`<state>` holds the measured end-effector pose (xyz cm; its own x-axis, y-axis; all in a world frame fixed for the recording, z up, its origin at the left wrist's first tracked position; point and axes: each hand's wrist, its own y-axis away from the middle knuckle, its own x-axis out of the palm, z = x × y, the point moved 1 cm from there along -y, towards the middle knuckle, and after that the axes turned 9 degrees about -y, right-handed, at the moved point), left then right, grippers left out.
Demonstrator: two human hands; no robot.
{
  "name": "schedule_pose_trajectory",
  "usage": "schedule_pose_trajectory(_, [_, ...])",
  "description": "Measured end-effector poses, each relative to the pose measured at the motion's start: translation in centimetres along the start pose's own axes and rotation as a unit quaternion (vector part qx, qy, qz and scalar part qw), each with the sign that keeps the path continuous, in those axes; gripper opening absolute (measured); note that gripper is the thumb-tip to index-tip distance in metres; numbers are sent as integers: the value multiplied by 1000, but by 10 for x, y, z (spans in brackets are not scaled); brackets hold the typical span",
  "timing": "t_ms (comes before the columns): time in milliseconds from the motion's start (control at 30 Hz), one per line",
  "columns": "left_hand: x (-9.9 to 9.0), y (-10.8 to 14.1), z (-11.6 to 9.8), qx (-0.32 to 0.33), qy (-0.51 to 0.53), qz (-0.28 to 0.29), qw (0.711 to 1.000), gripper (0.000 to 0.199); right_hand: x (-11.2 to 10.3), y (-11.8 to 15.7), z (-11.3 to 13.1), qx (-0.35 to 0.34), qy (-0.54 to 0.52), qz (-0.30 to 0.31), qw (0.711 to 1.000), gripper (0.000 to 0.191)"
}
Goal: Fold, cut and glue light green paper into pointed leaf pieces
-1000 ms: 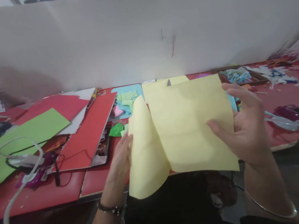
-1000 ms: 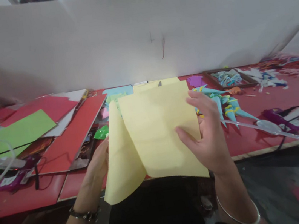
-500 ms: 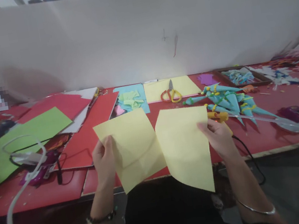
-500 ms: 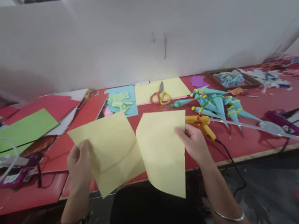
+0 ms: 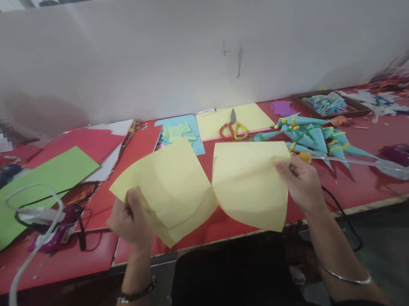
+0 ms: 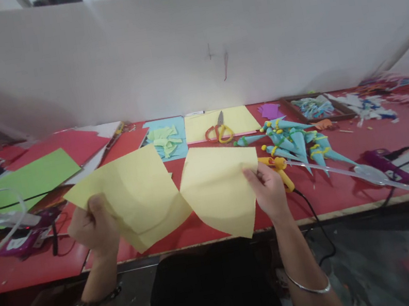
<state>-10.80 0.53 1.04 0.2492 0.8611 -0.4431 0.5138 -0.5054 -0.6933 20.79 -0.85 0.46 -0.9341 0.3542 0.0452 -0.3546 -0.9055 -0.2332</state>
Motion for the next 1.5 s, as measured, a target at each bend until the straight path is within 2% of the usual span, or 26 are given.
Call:
schedule_pose_trajectory(133, [1,-3,2,-8,6,-11,1000,32,-3,-3,-2,10,-26,-11,1000,30])
schedule_pose_trajectory(200, [1,-3,4,-3,1,-18,1000,35,-4,-3,-4,14,-23,11,1000,31])
schedule_pose_trajectory(300, [4,4,10,2,6,-34,999,36,-3,0,-9,33,26,128,991,35])
schedule_pose_trajectory(367, [6,10,16,5,47,-36,998,33,-2,5,-13,46,79,222,971,35])
schedule_pose_trajectory(433, [8,18,23,10,105,-9,994,32,0,8,-17,49,111,257,959,31])
schedule_pose_trajectory(500, [9,24,28,17,142,68,987,33,1,10,-21,41,112,227,967,29])
schedule_pose_trajectory(567, [10,28,29,6,158,196,968,34,2,10,-24,28,90,160,982,28])
schedule_pose_trajectory(633, [11,32,25,-25,171,316,933,33,4,10,-23,1,67,56,996,27])
schedule_pose_trajectory(667, [11,33,22,-42,176,348,920,31,5,10,-22,-21,64,-8,998,27])
schedule_pose_trajectory(700, [11,33,17,-56,176,356,916,29,6,11,-19,-47,69,-71,994,28])
schedule_pose_trajectory(767, [11,31,7,-76,155,314,933,25,9,13,-12,-100,100,-166,976,29])
schedule_pose_trajectory(800, [10,30,2,-84,139,275,948,26,11,14,-8,-119,118,-191,967,29])
schedule_pose_trajectory(900, [6,24,-12,-85,96,160,979,33,14,15,3,-152,151,-209,954,28])
schedule_pose_trajectory(967, [4,22,-17,-76,80,116,987,36,14,15,8,-168,164,-213,949,28])
schedule_pose_trajectory(1267, [-2,17,-11,-40,22,83,995,39,18,17,18,-217,186,-223,932,28])
schedule_pose_trajectory(1400, [-5,5,3,-88,19,30,995,37,5,13,14,-201,164,-260,930,26])
schedule_pose_trajectory(1500, [-10,-3,14,-119,33,11,992,32,-11,6,14,-228,144,-311,911,24])
